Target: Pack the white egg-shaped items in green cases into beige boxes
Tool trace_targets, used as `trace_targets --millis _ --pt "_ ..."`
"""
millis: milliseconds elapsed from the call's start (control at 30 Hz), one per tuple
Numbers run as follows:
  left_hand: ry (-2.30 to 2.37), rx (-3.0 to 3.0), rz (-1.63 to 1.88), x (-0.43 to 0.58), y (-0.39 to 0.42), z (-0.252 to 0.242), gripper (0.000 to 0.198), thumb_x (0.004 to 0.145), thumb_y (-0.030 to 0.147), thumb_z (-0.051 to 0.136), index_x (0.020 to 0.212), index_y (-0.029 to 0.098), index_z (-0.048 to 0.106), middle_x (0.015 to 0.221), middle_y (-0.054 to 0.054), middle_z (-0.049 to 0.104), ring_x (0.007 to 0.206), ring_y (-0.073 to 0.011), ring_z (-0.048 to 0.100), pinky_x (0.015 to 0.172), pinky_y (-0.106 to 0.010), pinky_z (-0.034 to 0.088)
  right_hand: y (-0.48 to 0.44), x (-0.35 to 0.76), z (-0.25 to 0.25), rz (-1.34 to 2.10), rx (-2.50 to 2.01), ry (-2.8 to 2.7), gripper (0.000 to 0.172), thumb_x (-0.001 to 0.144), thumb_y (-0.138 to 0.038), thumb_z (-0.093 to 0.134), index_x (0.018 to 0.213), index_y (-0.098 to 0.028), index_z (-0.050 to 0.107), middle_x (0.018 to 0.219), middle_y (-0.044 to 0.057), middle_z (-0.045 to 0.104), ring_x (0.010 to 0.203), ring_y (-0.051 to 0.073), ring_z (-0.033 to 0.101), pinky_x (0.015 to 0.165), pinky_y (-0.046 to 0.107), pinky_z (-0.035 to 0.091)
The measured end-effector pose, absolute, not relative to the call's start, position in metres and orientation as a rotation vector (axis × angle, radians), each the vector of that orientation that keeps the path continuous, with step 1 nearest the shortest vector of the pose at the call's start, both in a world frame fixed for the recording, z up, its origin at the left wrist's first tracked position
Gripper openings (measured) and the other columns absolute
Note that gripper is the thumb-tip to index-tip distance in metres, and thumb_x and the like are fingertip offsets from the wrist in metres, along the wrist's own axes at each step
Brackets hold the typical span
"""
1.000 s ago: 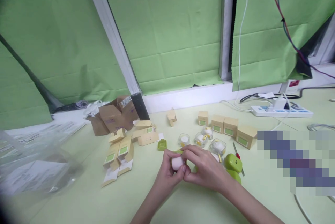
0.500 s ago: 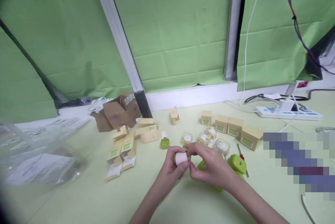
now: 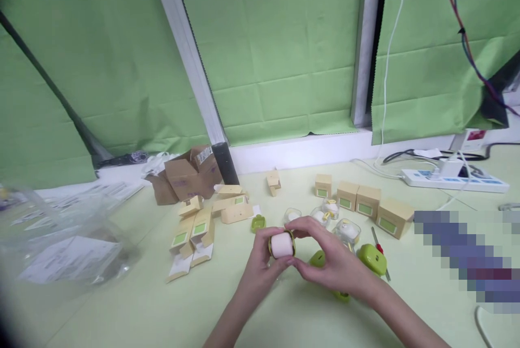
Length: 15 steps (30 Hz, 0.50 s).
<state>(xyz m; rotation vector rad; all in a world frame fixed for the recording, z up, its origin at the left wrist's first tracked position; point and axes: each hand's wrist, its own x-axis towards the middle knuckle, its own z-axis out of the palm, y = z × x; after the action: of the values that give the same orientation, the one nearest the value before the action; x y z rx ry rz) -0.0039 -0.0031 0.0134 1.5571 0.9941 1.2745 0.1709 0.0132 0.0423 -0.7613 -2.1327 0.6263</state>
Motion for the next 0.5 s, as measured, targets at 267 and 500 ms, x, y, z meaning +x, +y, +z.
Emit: trace_targets --millis 267,500 --pt "1.137 1.693 0.973 -0.038 -0.002 0.038 0.071 0.061 0.044 0.073 0.119 0.025 0.035 0.103 -0.006 0.053 0.090 -0.0206 0.047 0.080 -0.032 0.037 0.022 0.159 0.022 0.980 -0.789 -1.802 0.032 0.076 -0.019 0.060 0.101 -0.026 0.041 0.124 0.008 0.051 0.113 0.021 0.053 0.094 0.041 0.046" --pt "1.558 1.904 0.542 -0.045 0.000 0.032 0.056 0.047 0.035 0.077 0.096 0.024 0.053 0.100 -0.004 0.045 0.104 -0.0308 0.040 0.077 -0.035 0.038 0.023 0.153 0.020 1.034 -0.935 -1.739 0.035 0.078 -0.027 0.058 0.111 -0.025 0.047 0.107 0.004 0.058 0.092 0.020 0.061 0.081 0.038 0.053"
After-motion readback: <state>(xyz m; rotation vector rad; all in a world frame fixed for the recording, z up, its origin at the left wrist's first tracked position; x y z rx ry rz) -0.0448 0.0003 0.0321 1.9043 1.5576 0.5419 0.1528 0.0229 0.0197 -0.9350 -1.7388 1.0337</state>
